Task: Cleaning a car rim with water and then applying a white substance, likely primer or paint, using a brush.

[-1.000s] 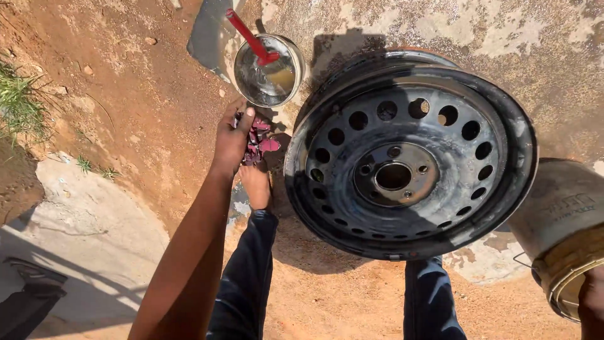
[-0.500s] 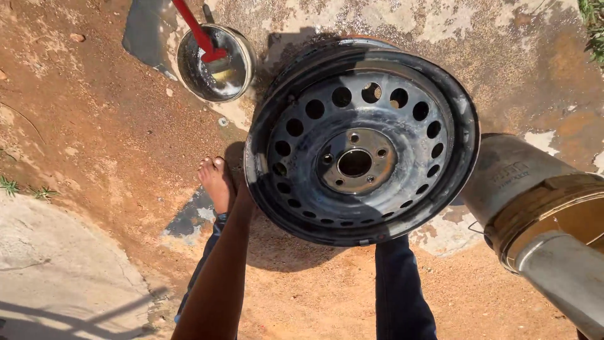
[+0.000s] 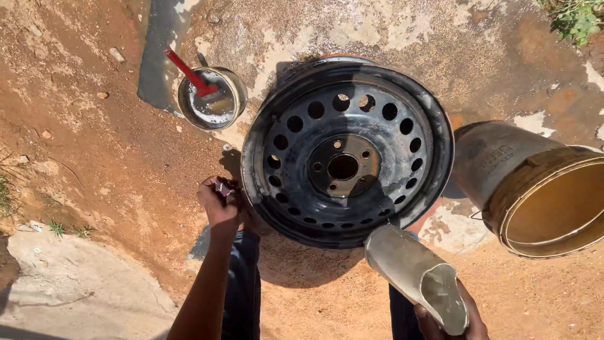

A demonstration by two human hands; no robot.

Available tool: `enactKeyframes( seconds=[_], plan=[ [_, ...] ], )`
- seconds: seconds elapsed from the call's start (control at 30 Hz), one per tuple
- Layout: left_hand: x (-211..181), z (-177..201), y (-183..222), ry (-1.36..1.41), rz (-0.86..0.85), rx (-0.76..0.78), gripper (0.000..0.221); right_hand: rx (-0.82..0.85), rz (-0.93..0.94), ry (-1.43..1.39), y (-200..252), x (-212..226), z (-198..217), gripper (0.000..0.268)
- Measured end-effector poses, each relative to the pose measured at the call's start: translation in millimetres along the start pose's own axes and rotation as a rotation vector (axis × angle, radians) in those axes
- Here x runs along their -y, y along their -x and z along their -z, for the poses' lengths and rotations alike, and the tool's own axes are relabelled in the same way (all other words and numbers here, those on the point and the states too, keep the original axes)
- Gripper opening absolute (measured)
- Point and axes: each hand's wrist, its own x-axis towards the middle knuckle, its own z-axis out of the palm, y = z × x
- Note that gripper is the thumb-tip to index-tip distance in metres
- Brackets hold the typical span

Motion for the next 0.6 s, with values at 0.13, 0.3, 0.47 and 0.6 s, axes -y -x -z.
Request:
enactKeyframes(
  seconds=[0.13, 0.3, 0.47, 0.6],
  plan=[
    [2.9, 14.5, -27.0, 0.198, -0.055, 0.131, 0.031, -0.021, 0.073, 0.087, -21.0, 15.5, -49.9, 0.074],
    [-189.4, 2.7, 55.0, 0.098, -0.297, 0.030, 0.035, 0.045, 0.099, -0.066, -18.0, 48.7, -70.2, 0.071],
    [-328.0, -50.8, 159.4, 0.055, -0.623, 0.256, 0.037, 0.105, 0.305, -0.118, -100.9, -46.7, -121.6, 0.072],
    [-367.8, -174.9, 293.2, -0.063, -0.862, 1.085, 0.038, -0.394, -0.686, 0.175, -238.2, -105.6, -44.5, 0.056]
  ],
)
